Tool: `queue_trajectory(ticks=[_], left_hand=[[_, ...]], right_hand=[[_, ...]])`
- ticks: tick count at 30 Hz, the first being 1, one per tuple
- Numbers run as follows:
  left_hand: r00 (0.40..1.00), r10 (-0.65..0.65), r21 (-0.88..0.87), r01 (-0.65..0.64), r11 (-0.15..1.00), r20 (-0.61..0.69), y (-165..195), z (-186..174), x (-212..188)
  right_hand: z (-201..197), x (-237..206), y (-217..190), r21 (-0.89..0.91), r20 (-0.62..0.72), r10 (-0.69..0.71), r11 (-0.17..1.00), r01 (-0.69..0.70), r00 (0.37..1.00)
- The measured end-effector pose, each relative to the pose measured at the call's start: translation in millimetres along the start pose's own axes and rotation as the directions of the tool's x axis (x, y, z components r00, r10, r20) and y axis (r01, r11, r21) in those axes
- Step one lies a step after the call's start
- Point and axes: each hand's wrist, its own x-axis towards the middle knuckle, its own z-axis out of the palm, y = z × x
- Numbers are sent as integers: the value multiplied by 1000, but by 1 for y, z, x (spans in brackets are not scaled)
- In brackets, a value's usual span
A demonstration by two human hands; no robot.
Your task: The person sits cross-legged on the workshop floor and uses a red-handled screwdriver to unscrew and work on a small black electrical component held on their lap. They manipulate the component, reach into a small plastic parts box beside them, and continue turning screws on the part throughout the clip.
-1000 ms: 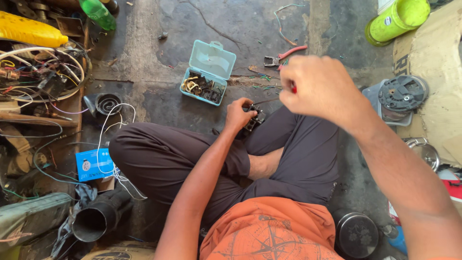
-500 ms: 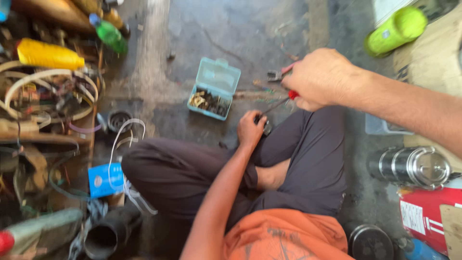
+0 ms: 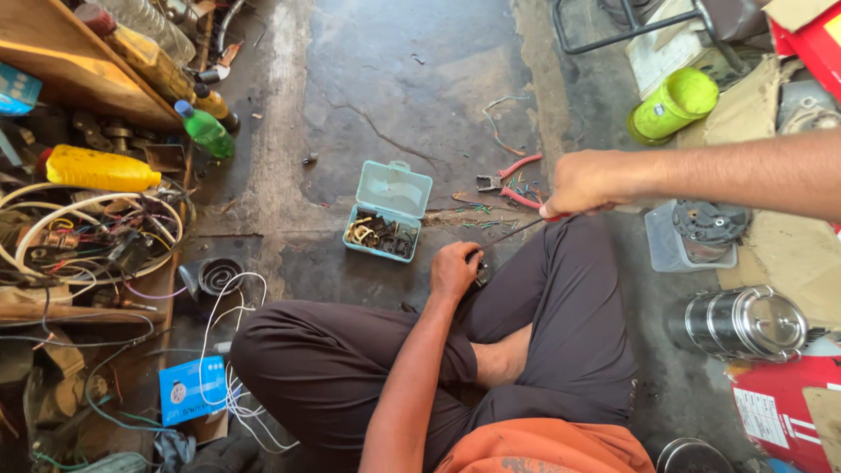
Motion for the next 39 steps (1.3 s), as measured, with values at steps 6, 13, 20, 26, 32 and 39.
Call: queue_trajectory(ticks=[6, 13, 20, 26, 32, 39], left_hand=[[997, 55, 87, -59, 994, 48, 5, 1, 3], [994, 46, 141, -59, 988, 94, 6, 4, 4], [989, 103, 113, -115, 987, 110, 3, 9, 7], [989, 90, 105, -102, 989, 114, -1, 9, 9], [988, 54, 137, -74, 988, 144, 1, 9, 8], [986, 55, 143, -78, 987, 158, 2, 8, 8]], right_hand=[[-7, -10, 26, -210, -73, -384, 908, 363, 920], [-2, -30, 30, -826, 380, -878, -180, 534, 290], [10, 1, 42, -436, -67, -712, 651, 621, 699], [8, 9, 43, 268, 233, 212, 924, -272, 949], [12, -30, 38, -293, -121, -506, 841, 456, 854], [-12, -44, 16, -874, 416, -899, -355, 331, 136]])
